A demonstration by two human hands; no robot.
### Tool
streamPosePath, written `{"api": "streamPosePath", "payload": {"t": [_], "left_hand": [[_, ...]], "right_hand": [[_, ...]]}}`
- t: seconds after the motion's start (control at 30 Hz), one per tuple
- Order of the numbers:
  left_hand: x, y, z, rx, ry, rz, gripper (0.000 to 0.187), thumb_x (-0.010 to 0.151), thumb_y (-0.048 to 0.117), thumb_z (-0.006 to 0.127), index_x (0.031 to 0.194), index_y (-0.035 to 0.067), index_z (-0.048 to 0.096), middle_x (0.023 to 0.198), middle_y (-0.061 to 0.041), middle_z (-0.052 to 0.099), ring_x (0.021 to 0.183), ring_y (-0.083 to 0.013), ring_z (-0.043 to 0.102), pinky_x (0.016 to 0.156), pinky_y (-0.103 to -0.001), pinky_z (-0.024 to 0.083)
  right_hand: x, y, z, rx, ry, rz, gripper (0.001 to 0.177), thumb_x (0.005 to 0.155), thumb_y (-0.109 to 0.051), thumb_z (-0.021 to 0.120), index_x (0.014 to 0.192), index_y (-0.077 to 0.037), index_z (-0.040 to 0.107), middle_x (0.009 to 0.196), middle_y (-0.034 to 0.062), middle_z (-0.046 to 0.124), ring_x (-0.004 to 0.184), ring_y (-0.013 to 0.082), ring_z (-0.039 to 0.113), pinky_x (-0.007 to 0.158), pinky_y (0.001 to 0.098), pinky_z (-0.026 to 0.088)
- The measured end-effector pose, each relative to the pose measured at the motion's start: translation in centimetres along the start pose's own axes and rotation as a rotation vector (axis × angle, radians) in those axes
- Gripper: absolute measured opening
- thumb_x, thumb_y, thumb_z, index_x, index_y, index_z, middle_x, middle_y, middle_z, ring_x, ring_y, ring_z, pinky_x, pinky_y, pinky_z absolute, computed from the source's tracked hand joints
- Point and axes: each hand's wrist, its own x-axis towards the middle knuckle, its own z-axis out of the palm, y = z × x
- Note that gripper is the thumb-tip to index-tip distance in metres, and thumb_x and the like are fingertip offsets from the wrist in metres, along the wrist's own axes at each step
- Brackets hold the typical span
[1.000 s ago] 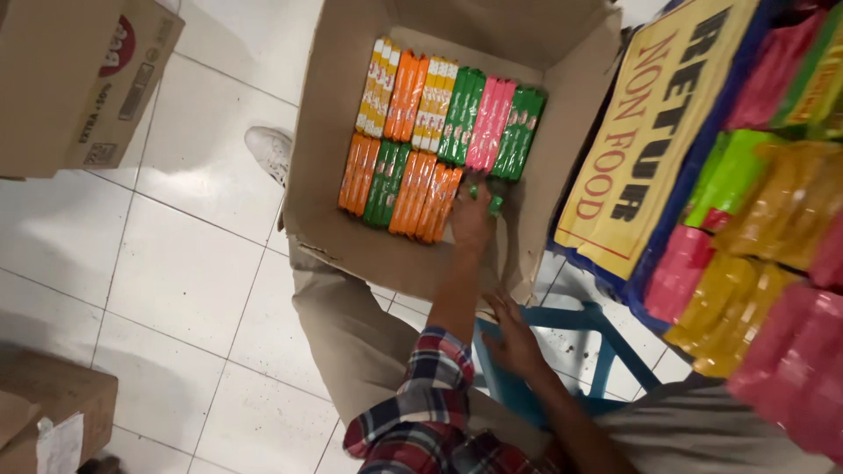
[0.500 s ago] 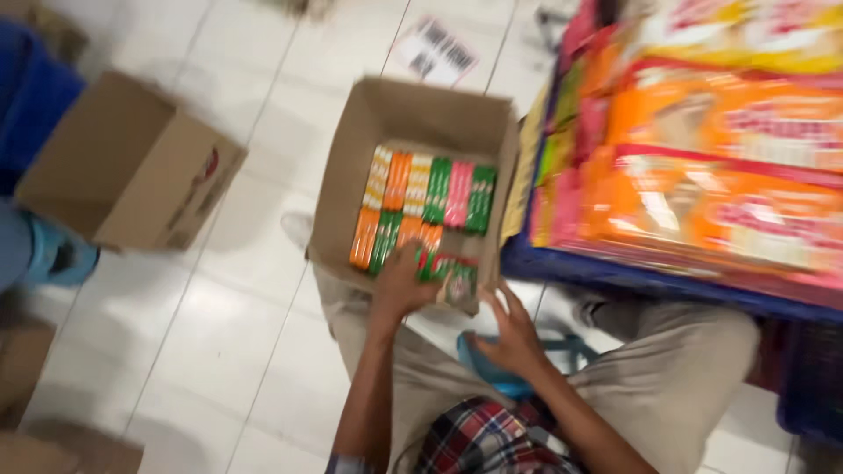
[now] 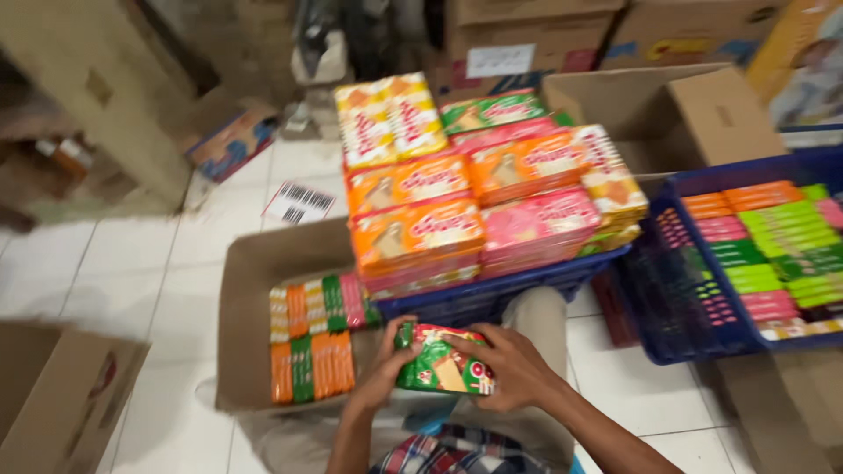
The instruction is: The person sits on the floor and transfers small packets of Tango drink mix from a cardboard box into a blue plastic crate. They handle the packets one by one or in small groups, arranging them in the crate.
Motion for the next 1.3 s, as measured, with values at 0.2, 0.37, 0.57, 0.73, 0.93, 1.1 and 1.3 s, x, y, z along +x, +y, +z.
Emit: {"api": "streamPosePath", "payload": {"t": [0.2,0.37,0.57,0.73,0.93,1.1,1.3], "left_hand": [[5.6,-5.1,4.5,-0.304,-0.056,-0.020,0.077,0.086,0.046,0.059,0.157,0.029,0.035,0.143,-0.010,0.066,0.093,-0.0297,0.081,0.070,-0.038,0.061],[7.3,-9.7,5.7,-0.067,-0.038,-0.217,0.061,0.085,0.030,0.073,0.144,0.027,0.058,0.124,-0.002,0.075,0.093,-0.0163,0.076,0.070,-0.027,0.054],[7.6,-13.7,6.3,0.061,-0.094,-0.337,0.062,0.083,0.042,0.074,0.142,0.028,0.062,0.121,0.009,0.077,0.097,-0.0138,0.080,0.075,-0.026,0.055],[8.4,-14.1,6.5,-0.012,-0.082,-0.308,0.057,0.086,0.038,0.077,0.140,0.025,0.064,0.117,0.008,0.075,0.095,-0.0128,0.078,0.067,-0.023,0.052],[10.0,-13.8,6.8,0.017,-0.091,-0.245,0.059,0.082,0.041,0.079,0.137,0.027,0.065,0.117,0.012,0.074,0.088,-0.0050,0.074,0.070,-0.022,0.056],[10.2,-14.1,7.6,0.066,-0.042,-0.151,0.053,0.083,0.044,0.080,0.133,0.029,0.068,0.113,0.012,0.074,0.081,-0.0035,0.072,0.068,-0.017,0.051],[9.8,-14.9,6.4,-0.001,0.035,-0.218,0.049,0.082,0.024,0.085,0.129,0.025,0.069,0.108,0.010,0.077,0.075,-0.0033,0.072,0.074,-0.015,0.053]], "right_hand": [[-4.4,2.8,-9.7,0.243,0.301,0.364,0.109,0.052,-0.025,0.091,0.153,-0.018,0.050,0.146,0.0106,0.063,0.130,0.0247,0.063,0.106,0.0334,0.049],[-4.5,5.9,-18.7,0.210,0.521,0.841,0.123,0.043,-0.021,0.096,0.156,-0.026,0.047,0.145,0.0114,0.063,0.121,0.0244,0.066,0.098,0.0380,0.054],[-0.4,10.7,-25.9,0.047,0.409,1.160,0.107,0.063,-0.031,0.087,0.159,-0.034,0.040,0.138,0.0135,0.065,0.107,0.0376,0.067,0.082,0.0497,0.054],[5.1,15.9,-28.1,-0.216,0.296,0.957,0.110,0.055,-0.038,0.082,0.157,-0.035,0.044,0.118,0.0184,0.064,0.108,0.0430,0.064,0.085,0.0522,0.049],[15.7,18.8,-28.9,-0.618,0.067,0.488,0.118,0.049,-0.054,0.081,0.159,-0.044,0.039,0.121,0.0093,0.065,0.111,0.0393,0.058,0.097,0.0574,0.037],[24.1,18.4,-27.2,-0.606,-0.241,0.428,0.109,0.071,-0.030,0.083,0.161,-0.050,0.025,0.140,0.0114,0.052,0.138,0.0398,0.041,0.115,0.0817,0.009],[27.4,19.9,-24.7,-0.463,-0.460,0.454,0.105,0.074,-0.009,0.072,0.161,-0.048,0.026,0.148,0.0094,0.044,0.144,0.0368,0.032,0.119,0.0792,-0.002]]}}
